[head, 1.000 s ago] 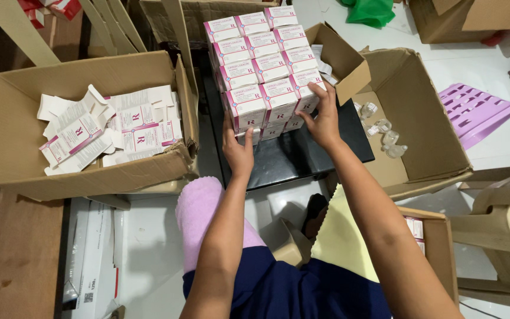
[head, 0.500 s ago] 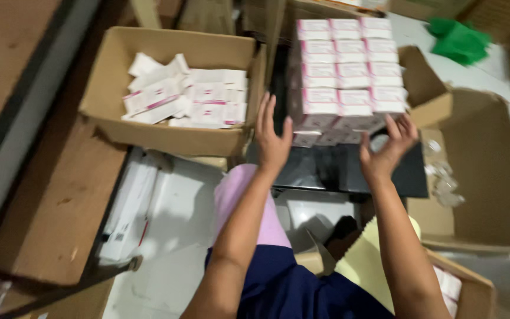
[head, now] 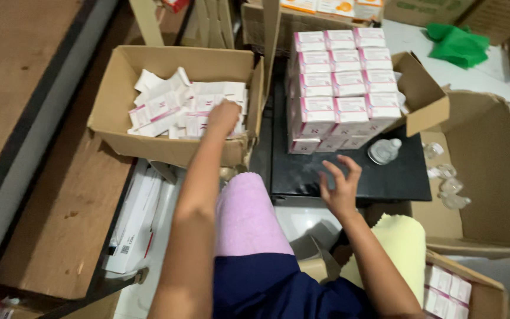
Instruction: The person sits on the floor and repeatedly packs small plastic bottles and folded paper inserts into small white boxes. They place the filled boxes into a larger cardboard box and continue the process with additional items.
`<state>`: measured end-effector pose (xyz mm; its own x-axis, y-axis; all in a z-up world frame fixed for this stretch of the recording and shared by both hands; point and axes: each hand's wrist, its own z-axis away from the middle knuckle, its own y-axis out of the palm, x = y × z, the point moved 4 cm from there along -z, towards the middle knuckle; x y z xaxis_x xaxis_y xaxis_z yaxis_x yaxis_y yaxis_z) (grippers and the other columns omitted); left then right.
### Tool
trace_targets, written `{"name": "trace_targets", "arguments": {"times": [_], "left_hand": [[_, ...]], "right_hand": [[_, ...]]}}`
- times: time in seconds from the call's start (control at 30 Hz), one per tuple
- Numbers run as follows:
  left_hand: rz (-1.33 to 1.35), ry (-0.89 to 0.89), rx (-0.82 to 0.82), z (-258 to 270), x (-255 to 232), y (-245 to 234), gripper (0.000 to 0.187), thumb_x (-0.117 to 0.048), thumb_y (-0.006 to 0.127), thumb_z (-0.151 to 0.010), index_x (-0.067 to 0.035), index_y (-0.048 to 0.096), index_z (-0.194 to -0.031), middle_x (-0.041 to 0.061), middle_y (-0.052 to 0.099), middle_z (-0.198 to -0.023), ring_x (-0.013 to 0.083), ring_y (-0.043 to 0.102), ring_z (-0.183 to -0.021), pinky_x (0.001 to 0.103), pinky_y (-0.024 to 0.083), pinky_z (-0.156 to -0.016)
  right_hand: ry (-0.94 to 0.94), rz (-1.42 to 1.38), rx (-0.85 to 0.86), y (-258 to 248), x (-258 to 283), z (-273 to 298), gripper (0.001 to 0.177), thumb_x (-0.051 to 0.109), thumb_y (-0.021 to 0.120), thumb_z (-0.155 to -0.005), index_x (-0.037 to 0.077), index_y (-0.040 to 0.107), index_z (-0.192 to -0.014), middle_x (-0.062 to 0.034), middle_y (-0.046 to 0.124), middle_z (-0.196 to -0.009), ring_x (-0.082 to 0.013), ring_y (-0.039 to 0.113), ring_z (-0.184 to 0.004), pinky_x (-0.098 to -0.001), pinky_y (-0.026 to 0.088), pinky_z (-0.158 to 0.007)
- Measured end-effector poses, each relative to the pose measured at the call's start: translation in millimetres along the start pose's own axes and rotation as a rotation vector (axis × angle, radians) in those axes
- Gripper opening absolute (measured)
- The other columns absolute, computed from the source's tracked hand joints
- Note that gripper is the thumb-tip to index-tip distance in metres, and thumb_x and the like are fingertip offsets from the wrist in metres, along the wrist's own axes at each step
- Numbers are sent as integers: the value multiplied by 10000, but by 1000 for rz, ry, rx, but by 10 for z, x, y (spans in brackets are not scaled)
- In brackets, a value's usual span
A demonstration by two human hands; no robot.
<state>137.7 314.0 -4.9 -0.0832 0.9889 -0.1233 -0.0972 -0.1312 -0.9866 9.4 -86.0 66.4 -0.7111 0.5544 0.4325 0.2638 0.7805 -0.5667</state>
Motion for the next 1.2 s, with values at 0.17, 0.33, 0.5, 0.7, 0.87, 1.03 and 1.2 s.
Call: {"name": "trace_targets", "arguments": {"times": [0.17, 0.33, 0.5, 0.7, 0.87, 1.03, 1.2], "left_hand": [[581, -70, -800, 774, 48, -1348, 192, -160, 613, -1013, -36, 688, -1138, 164, 688, -1046, 296, 647, -976, 438, 524, -856], [1416, 250, -860, 1305, -430, -1964, 154, -206, 563, -1141, -60, 568, -1191, 23, 628, -1069, 124, 591, -1013, 299, 504, -945], [1648, 190, -651, 1239, -1655, -1457, 189, -212, 577, -1095, -60, 567, -1207, -7, 597, -1109, 87, 535, -1051, 257, 462, -968], [1477, 417, -492, 1446, -2869, -796, 844, -297, 661, -1000, -61, 133, -1615, 121, 327, -1587, 230, 332, -1473, 373, 295, -1204], [1625, 556, -316, 1552, -3178, -385, 940, -298, 793, -904, -19, 236, -1608, 129, 445, -1531, 221, 458, -1414, 384, 385, -1184], [2019, 354, 331, 1467, -2980, 225, 706, -295, 759, -944, 21, 444, -1491, 123, 616, -1377, 230, 572, -1272, 410, 469, -1085], [1883, 333, 235, 1463, -3012, 327, 768, -396, 657, -1027, -38, 273, -1587, 85, 591, -1454, 192, 535, -1345, 346, 422, -1155]], "right_hand": [[74, -57, 58, -132, 18, -33, 410, 1, 766, -818, 101, 675, -1205, -166, 569, -1280, -363, 536, -1214, -443, 468, -1031], [96, -170, -16, -355, 209, -296, 448, 107, 791, -867, 71, 623, -1280, -158, 575, -1323, -346, 536, -1236, -439, 450, -1069], [85, -463, -14, -618, 355, -420, 720, 301, 789, -870, 41, 451, -1451, -154, 499, -1417, -277, 495, -1344, -403, 404, -1158], [420, -702, 267, -616, 95, -111, 794, 312, 585, -1032, 26, 171, -1647, -168, 353, -1632, -266, 359, -1513, -396, 284, -1244], [265, -854, 183, -767, -117, -36, 794, 290, 490, -1011, 34, 145, -1679, -130, 205, -1708, -250, 202, -1600, -387, 155, -1295], [505, -910, 77, -778, -353, -16, 712, 266, 460, -1044, 58, 165, -1658, -108, 311, -1656, -215, 393, -1319, -348, 324, -1090], [630, -1062, 28, -613, -479, 8, 529, 235, 535, -1074, 50, 379, -1545, -141, 430, -1573, -204, 440, -1429, -328, 333, -1203]]}}
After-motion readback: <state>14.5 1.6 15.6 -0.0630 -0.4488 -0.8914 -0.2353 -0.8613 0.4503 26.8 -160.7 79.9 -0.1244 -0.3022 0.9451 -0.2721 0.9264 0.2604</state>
